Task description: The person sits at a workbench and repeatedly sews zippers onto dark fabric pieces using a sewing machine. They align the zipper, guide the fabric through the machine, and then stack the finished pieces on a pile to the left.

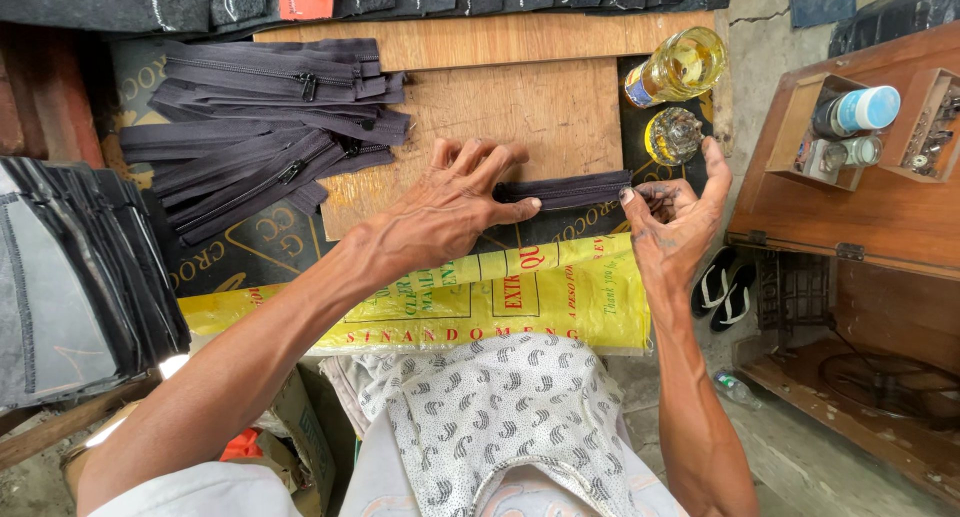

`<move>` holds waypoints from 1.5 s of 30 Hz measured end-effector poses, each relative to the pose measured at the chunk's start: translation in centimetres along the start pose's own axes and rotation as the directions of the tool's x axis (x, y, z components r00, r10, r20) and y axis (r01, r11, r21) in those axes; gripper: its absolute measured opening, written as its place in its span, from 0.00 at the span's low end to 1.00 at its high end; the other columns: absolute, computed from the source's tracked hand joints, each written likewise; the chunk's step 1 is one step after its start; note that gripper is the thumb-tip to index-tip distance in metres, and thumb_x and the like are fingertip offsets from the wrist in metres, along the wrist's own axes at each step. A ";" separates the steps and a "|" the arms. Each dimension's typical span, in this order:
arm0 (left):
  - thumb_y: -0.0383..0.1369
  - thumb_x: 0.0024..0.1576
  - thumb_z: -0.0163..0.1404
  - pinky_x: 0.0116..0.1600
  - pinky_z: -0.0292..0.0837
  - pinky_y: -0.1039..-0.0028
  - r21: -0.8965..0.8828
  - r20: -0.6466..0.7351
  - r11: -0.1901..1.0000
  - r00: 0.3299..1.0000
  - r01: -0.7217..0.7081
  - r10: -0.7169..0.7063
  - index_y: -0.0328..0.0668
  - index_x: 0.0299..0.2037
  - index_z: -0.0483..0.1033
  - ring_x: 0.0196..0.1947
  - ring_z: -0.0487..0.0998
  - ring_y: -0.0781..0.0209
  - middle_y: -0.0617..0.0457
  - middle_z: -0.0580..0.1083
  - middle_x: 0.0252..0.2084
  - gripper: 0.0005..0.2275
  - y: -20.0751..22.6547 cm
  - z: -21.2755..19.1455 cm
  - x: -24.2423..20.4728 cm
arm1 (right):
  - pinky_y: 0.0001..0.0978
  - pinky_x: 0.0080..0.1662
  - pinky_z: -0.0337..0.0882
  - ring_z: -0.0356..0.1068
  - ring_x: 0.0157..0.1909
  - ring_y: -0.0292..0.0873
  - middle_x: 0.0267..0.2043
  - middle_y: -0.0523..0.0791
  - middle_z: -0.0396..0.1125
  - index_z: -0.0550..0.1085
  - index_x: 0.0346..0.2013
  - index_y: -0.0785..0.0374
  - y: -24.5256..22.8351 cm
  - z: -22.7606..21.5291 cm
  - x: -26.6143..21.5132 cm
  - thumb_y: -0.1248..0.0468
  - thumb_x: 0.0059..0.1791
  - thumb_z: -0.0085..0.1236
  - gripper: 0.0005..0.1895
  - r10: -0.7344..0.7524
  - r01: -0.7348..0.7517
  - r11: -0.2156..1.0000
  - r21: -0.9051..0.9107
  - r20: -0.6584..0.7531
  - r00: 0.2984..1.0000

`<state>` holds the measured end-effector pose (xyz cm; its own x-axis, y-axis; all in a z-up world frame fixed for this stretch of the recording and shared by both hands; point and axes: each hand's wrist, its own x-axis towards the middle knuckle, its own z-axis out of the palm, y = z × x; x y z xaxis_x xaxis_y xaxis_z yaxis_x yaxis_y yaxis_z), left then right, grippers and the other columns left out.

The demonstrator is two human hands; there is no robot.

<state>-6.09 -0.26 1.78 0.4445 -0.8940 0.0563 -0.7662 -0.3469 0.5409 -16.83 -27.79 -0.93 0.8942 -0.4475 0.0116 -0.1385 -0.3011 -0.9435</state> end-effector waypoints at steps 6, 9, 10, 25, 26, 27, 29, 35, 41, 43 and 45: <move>0.18 0.45 0.48 0.56 0.53 0.55 -0.010 0.032 1.000 0.999 0.014 -0.014 0.58 0.61 0.76 0.61 0.61 0.49 0.44 0.62 0.63 0.31 0.0 -0.3 0.2 | 0.23 0.42 0.69 0.69 0.39 0.33 0.39 0.45 0.70 0.48 0.78 0.62 -0.2 0.0 -0.1 0.78 0.51 0.65 0.48 0.001 -0.001 0.999 -0.034 -0.001 1.000; 0.19 0.46 0.49 0.55 0.53 0.55 -0.027 0.034 1.000 0.999 0.012 -0.011 0.58 0.61 0.76 0.61 0.61 0.49 0.44 0.62 0.62 0.30 -0.1 -0.4 0.1 | 0.22 0.41 0.68 0.68 0.38 0.32 0.38 0.44 0.68 0.49 0.77 0.62 -0.2 0.3 -0.1 0.77 0.49 0.65 0.48 0.028 -0.028 0.999 -0.043 -0.018 0.999; 0.19 0.47 0.49 0.56 0.53 0.55 -0.028 0.029 1.000 1.000 0.012 -0.011 0.57 0.61 0.76 0.61 0.61 0.49 0.45 0.62 0.62 0.29 -0.1 -0.4 0.0 | 0.21 0.41 0.67 0.67 0.38 0.32 0.38 0.43 0.68 0.49 0.77 0.61 -0.1 0.3 -0.2 0.77 0.49 0.65 0.48 0.043 -0.044 0.998 -0.043 -0.026 0.999; 0.22 0.49 0.48 0.58 0.54 0.55 -0.008 0.017 1.000 1.000 -0.003 0.003 0.58 0.60 0.77 0.60 0.62 0.47 0.43 0.64 0.62 0.27 -0.4 -0.3 0.0 | 0.30 0.50 0.65 0.62 0.51 0.40 0.50 0.44 0.62 0.78 0.55 0.61 -4.9 -5.0 6.6 0.79 0.48 0.53 0.22 -0.357 0.343 0.795 -0.501 0.070 0.931; 0.22 0.48 0.48 0.58 0.54 0.55 -0.002 0.005 1.000 1.000 -0.008 0.008 0.59 0.60 0.77 0.61 0.62 0.47 0.43 0.64 0.62 0.28 -0.3 -0.3 0.1 | 0.34 0.56 0.63 0.60 0.56 0.44 0.53 0.46 0.62 0.81 0.52 0.60 -5.7 -5.4 7.9 0.79 0.46 0.54 0.22 -0.383 0.410 0.699 -0.586 0.178 0.907; 0.22 0.48 0.48 0.59 0.55 0.55 0.001 -0.005 1.000 1.000 -0.011 0.011 0.59 0.60 0.77 0.61 0.62 0.47 0.43 0.64 0.63 0.28 -0.2 -0.3 0.1 | 0.42 0.64 0.60 0.56 0.63 0.49 0.59 0.48 0.61 0.83 0.50 0.58 -6.5 -5.6 9.1 0.79 0.44 0.55 0.23 -0.397 0.495 0.591 -0.637 0.305 0.866; 0.22 0.48 0.49 0.59 0.55 0.55 -0.011 -0.009 1.000 1.000 -0.014 0.014 0.59 0.60 0.77 0.61 0.62 0.47 0.43 0.64 0.63 0.28 -0.2 -0.3 0.1 | 0.51 0.74 0.51 0.47 0.73 0.56 0.70 0.51 0.56 0.85 0.47 0.54 -7.2 -5.4 11.2 0.77 0.40 0.57 0.25 -0.354 0.595 0.429 -0.680 0.479 0.803; 0.22 0.49 0.49 0.58 0.55 0.54 -0.036 0.026 0.999 1.000 0.010 -0.009 0.59 0.60 0.77 0.62 0.62 0.46 0.43 0.64 0.62 0.27 -0.2 -0.4 0.1 | 0.57 0.73 0.40 0.35 0.81 0.62 0.84 0.52 0.40 0.84 0.46 0.51 -7.1 -4.2 14.0 0.73 0.32 0.60 0.29 -0.193 0.644 0.328 -0.691 0.618 0.762; 0.22 0.47 0.49 0.57 0.55 0.55 -0.007 -0.007 1.000 1.000 -0.009 0.009 0.59 0.60 0.77 0.60 0.63 0.47 0.43 0.63 0.62 0.28 -0.2 -0.4 0.1 | 0.58 0.72 0.40 0.39 0.79 0.60 0.80 0.52 0.48 0.84 0.41 0.52 -5.8 -3.9 15.3 0.74 0.31 0.59 0.26 -0.121 0.583 0.400 -0.707 0.589 0.799; 0.22 0.48 0.49 0.58 0.55 0.55 -0.011 -0.013 1.000 1.000 -0.007 0.006 0.60 0.60 0.77 0.60 0.63 0.47 0.44 0.63 0.61 0.28 -0.3 -0.4 0.1 | 0.55 0.77 0.41 0.44 0.81 0.57 0.77 0.52 0.55 0.84 0.42 0.50 -6.1 -4.7 14.8 0.77 0.37 0.53 0.26 -0.204 0.548 0.507 -0.666 0.525 0.826; 0.23 0.50 0.49 0.59 0.54 0.55 -0.051 0.040 0.999 0.999 0.014 -0.012 0.59 0.61 0.77 0.59 0.63 0.47 0.44 0.64 0.60 0.27 -0.4 -0.4 0.1 | 0.50 0.78 0.47 0.51 0.80 0.54 0.75 0.52 0.59 0.82 0.42 0.52 -6.4 -5.3 14.4 0.75 0.38 0.50 0.24 -0.224 0.469 0.680 -0.564 0.450 0.865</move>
<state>-5.53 -0.10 1.93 0.4347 -0.9004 0.0160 -0.7349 -0.3445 0.5841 -5.34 -36.79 7.07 0.9957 0.0590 0.0721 0.0852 -0.8895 -0.4489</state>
